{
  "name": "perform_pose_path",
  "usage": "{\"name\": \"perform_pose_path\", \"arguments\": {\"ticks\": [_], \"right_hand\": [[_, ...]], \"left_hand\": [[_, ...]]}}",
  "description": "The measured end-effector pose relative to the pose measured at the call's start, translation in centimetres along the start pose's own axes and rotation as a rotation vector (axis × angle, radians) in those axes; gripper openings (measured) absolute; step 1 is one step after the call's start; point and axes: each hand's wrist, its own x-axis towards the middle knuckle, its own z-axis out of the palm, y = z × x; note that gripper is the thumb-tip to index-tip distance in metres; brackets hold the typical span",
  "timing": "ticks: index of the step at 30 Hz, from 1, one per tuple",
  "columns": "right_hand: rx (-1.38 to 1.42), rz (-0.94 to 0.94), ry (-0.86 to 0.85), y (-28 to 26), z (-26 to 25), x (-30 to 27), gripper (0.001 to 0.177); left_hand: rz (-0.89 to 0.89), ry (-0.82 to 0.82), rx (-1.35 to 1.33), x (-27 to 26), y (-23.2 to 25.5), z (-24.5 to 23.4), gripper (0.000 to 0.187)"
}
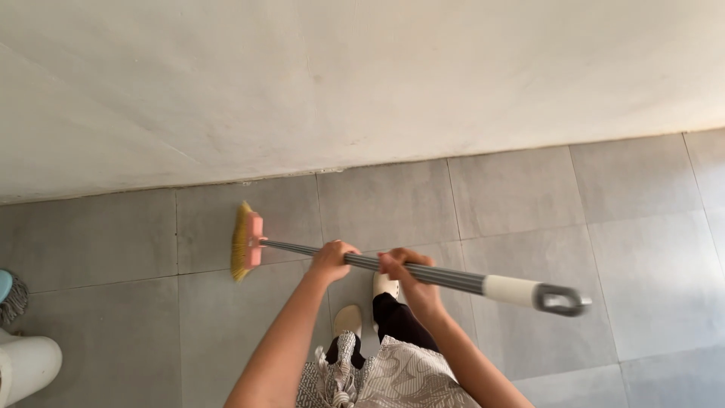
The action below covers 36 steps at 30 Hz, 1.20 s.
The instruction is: The person is sweeping the tiled floor in a hallway using a broom.
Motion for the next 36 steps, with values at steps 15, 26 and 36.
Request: {"name": "perform_pose_path", "arguments": {"ticks": [15,26,36], "right_hand": [[-0.228,-0.393,0.278,-21.0,-17.2,3.7,0.048],[0.027,-0.509,0.443,-24.0,-21.4,6.4,0.047],[0.474,-0.189,0.297,-9.7,-10.8,15.2,0.026]], "left_hand": [[0.353,-0.368,-0.44,9.8,33.9,0.8,0.038],[0.363,-0.231,-0.156,10.0,38.5,-4.5,0.031],[-0.041,-0.028,-0.072,10.7,19.5,-10.1,0.022]]}}
